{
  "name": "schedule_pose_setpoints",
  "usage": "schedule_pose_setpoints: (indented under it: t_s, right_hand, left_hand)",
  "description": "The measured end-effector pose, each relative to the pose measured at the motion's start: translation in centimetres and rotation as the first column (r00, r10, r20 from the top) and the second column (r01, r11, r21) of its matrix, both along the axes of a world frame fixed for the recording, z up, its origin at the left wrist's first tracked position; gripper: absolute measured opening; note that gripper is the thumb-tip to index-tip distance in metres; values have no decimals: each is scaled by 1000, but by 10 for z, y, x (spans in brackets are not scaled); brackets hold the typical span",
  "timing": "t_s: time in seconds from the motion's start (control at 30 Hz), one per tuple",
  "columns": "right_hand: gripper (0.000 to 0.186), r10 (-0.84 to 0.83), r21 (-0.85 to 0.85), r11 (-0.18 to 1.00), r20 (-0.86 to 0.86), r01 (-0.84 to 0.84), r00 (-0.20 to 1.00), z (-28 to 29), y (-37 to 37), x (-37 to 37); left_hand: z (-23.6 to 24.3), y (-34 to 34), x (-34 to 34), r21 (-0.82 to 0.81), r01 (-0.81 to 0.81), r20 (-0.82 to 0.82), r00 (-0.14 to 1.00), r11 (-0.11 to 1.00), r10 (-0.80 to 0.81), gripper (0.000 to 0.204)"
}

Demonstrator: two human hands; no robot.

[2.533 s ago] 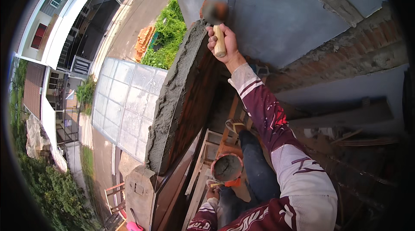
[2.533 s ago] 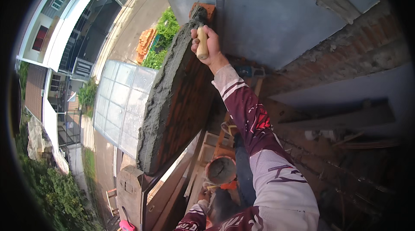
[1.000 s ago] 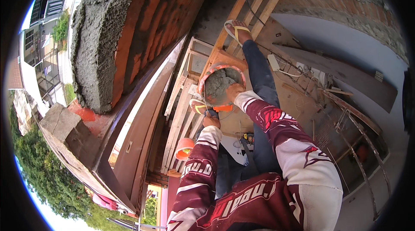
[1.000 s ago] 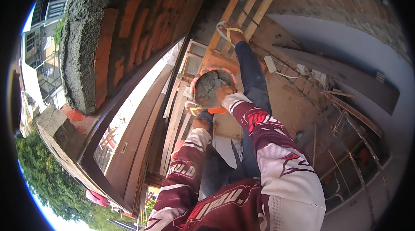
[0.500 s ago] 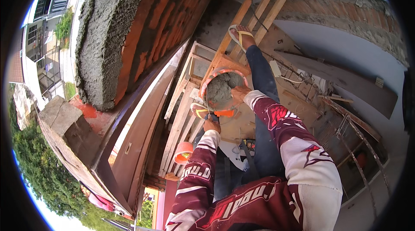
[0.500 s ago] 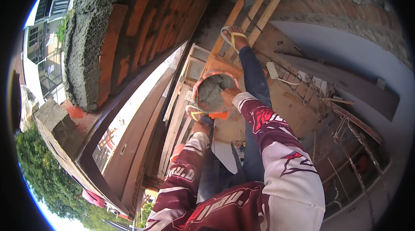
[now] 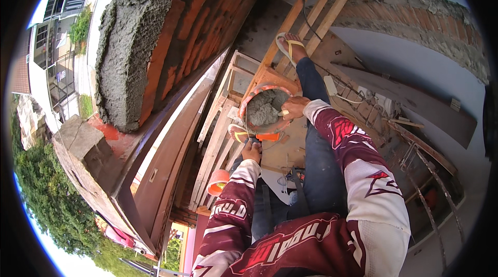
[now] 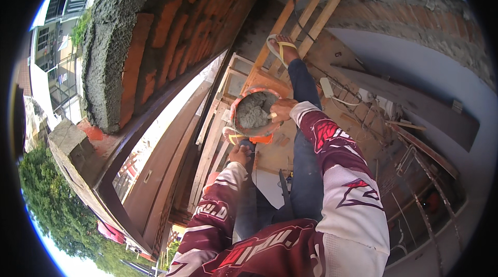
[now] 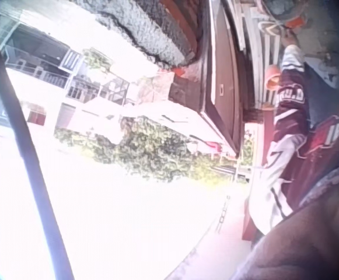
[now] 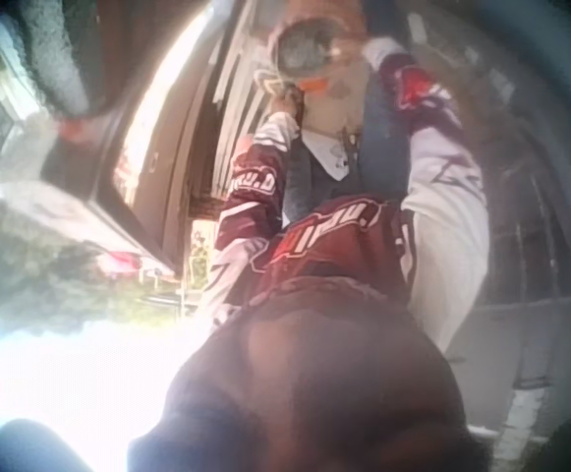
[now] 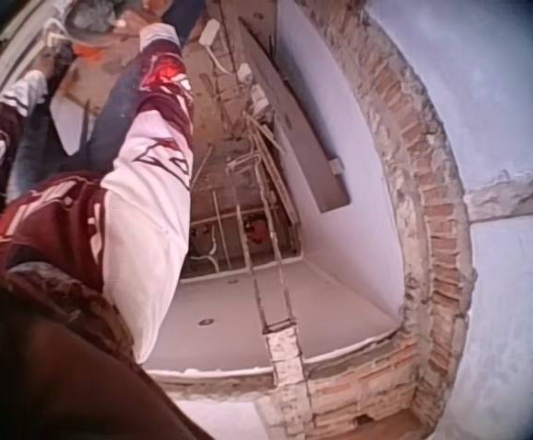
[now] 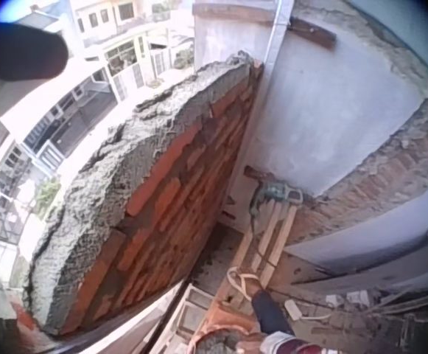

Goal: The person applies mortar to a brick wall using a trowel, places bricks one by one along a guide line, and taps them into position. The person repeatedly scoops mortar from a bucket and spreads it along the wall edge.

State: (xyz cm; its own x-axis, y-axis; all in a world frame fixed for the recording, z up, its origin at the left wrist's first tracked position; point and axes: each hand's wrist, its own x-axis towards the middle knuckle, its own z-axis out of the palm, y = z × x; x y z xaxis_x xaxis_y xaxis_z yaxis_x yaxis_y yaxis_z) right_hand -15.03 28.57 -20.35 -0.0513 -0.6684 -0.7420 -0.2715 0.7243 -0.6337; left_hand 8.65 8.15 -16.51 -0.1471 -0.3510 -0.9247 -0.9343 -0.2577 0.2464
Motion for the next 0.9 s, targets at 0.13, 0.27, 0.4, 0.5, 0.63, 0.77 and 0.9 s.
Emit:
schedule_pose_setpoints:
  t_s: [0.13,0.27,0.4,0.5,0.63,0.77,0.9]
  right_hand:
    - [38,-18,-92,996,-58,13,998,16,15,-18]
    - [41,-137,-80,988,-81,130,987,58,39,-45]
    - [44,-284,-33,959,-161,283,945,130,61,-85]
    - [42,-457,-68,888,-241,455,856,209,64,-138]
    - [37,-654,-198,756,-259,624,711,290,76,-218]
    - [32,-802,-330,598,-242,730,547,352,74,-307]
    - [29,-914,-473,353,12,807,407,389,64,-402]
  left_hand:
    - [-18,9,24,439,-602,189,787,667,587,28]
    - [39,40,-57,252,-699,209,714,669,668,27]
    - [40,55,-85,238,-702,13,694,672,720,21]
    - [33,47,-99,39,-756,15,655,654,756,20]
    - [54,33,-105,87,-753,-7,654,652,756,18]
    - [105,21,-114,82,-716,-56,691,693,721,19]
    - [117,-5,-98,128,-688,-63,714,715,698,18]
